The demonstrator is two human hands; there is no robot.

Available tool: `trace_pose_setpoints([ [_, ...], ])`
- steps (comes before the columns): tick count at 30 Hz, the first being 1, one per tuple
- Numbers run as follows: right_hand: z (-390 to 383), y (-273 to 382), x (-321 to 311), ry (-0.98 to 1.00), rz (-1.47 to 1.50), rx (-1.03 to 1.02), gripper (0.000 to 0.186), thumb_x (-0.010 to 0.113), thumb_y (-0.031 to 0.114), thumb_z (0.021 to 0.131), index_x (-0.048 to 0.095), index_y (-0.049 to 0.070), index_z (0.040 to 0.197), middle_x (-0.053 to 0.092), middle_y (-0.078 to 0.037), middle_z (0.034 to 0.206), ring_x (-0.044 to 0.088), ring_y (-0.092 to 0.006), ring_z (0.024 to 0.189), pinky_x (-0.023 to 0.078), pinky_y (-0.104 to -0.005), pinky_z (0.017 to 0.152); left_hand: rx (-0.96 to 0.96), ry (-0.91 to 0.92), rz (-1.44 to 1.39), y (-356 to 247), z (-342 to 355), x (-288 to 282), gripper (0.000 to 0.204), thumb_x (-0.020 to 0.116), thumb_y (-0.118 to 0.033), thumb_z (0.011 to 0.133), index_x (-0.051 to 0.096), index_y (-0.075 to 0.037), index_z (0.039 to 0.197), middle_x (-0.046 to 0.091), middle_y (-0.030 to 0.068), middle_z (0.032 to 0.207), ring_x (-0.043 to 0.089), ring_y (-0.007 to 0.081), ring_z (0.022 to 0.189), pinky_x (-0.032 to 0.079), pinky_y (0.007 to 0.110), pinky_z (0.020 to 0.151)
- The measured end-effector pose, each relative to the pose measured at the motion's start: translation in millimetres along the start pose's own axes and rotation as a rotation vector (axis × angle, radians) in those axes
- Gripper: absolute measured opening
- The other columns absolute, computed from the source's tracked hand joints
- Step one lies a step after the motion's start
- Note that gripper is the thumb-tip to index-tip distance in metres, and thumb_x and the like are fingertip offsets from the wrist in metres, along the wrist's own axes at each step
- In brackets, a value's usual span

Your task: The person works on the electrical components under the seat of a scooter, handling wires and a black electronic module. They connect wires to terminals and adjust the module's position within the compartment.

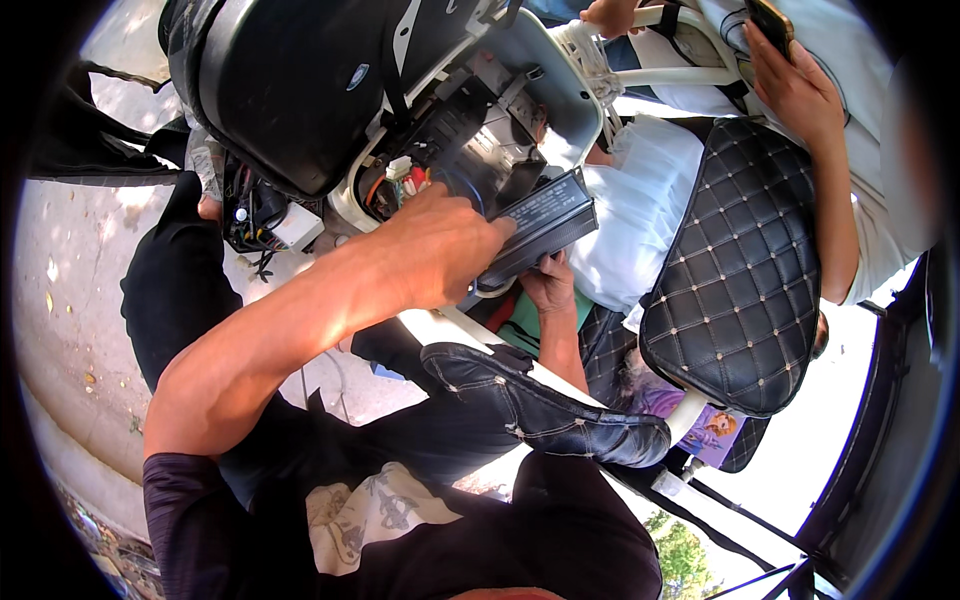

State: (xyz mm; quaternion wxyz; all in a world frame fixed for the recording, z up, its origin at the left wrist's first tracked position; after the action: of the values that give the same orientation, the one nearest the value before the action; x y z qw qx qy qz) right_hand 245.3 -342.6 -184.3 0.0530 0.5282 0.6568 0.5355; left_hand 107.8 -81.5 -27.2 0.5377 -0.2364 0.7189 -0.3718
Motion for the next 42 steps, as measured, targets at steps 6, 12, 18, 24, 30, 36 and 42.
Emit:
trace_pose_setpoints([
  [6, -2, 4, 34, 0.022, -0.018, 0.003, 0.078, 0.096, 0.016, 0.077, 0.059, 0.008, 0.146, 0.072, -0.008, 0.135, 0.068, -0.0305, 0.128, 0.051, -0.0508, 0.114, -0.011, 0.029, 0.025, -3, 4, 2, 0.09, 0.071, 0.007, 0.074, 0.045, 0.003, 0.16, 0.078, 0.0208, 0.1, 0.071, 0.0387, 0.111, 0.048, 0.05, 0.103],
  [12, -2, 1, 28, 0.02, 0.002, 0.031, 0.083, 0.096, 0.015, 0.077, 0.057, 0.01, 0.149, 0.071, -0.006, 0.138, 0.067, -0.0303, 0.13, 0.05, -0.0515, 0.116, -0.013, 0.07, 0.026, -7, 7, 2, 0.1, 0.07, 0.006, 0.075, 0.031, 0.002, 0.167, 0.077, 0.0195, 0.098, 0.07, 0.0395, 0.109, 0.049, 0.051, 0.1],
  [18, -4, 0, 25, 0.017, 0.008, 0.059, 0.087, 0.095, 0.012, 0.076, 0.054, 0.013, 0.152, 0.07, -0.004, 0.141, 0.065, -0.0292, 0.133, 0.049, -0.0509, 0.117, 0.004, 0.055, 0.009, -7, 12, 1, 0.102, 0.07, 0.004, 0.075, 0.028, 0.001, 0.168, 0.078, 0.0186, 0.093, 0.073, 0.0416, 0.097, 0.052, 0.053, 0.094],
  [24, -5, -3, -11, -0.005, 0.01, 0.06, 0.079, 0.094, 0.011, 0.078, 0.058, 0.014, 0.148, 0.071, -0.003, 0.137, 0.066, -0.0287, 0.131, 0.049, -0.0498, 0.116, 0.047, 0.062, 0.017, -13, 15, 3, 0.103, 0.07, 0.003, 0.076, 0.03, -0.01, 0.17, 0.077, 0.0183, 0.089, 0.075, 0.0412, 0.091, 0.054, 0.052, 0.091],
  [30, -1, -1, 24, 0.07, -0.017, 0.078, 0.073, 0.094, 0.013, 0.08, 0.06, 0.014, 0.145, 0.073, -0.004, 0.133, 0.066, -0.0288, 0.13, 0.05, -0.0488, 0.115, 0.019, 0.074, 0.02, -11, 14, 5, 0.103, 0.07, 0.004, 0.076, 0.032, -0.014, 0.17, 0.078, 0.0184, 0.092, 0.075, 0.0398, 0.093, 0.053, 0.051, 0.095],
  [36, 0, -6, -8, 0.037, -0.047, 0.091, 0.072, 0.094, 0.016, 0.08, 0.061, 0.013, 0.144, 0.073, -0.004, 0.134, 0.066, -0.0288, 0.13, 0.05, -0.0482, 0.114, 0.009, 0.093, 0.079, -9, 13, 8, 0.095, 0.074, -0.011, 0.086, 0.03, -0.012, 0.17, 0.08, 0.0143, 0.102, 0.077, 0.0348, 0.1, 0.049, 0.048, 0.098],
  [42, -1, -8, -21, 0.033, -0.064, 0.094, 0.074, 0.095, 0.019, 0.079, 0.061, 0.012, 0.144, 0.073, -0.004, 0.135, 0.067, -0.0277, 0.129, 0.05, -0.0478, 0.114, -0.001, 0.114, 0.095, -8, 15, 11, 0.098, 0.075, -0.011, 0.082, 0.03, -0.009, 0.17, 0.081, 0.0154, 0.101, 0.077, 0.0364, 0.099, 0.051, 0.048, 0.099],
])
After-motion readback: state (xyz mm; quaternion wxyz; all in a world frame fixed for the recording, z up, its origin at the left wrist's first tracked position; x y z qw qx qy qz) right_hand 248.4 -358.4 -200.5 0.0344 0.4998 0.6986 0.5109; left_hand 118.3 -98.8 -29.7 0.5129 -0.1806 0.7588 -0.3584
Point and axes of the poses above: each hand's wrist, its own z-axis towards the middle knuckle, its own x-axis out of the palm, y = z × x, the point moved 8 cm from there along z, towards the middle knuckle
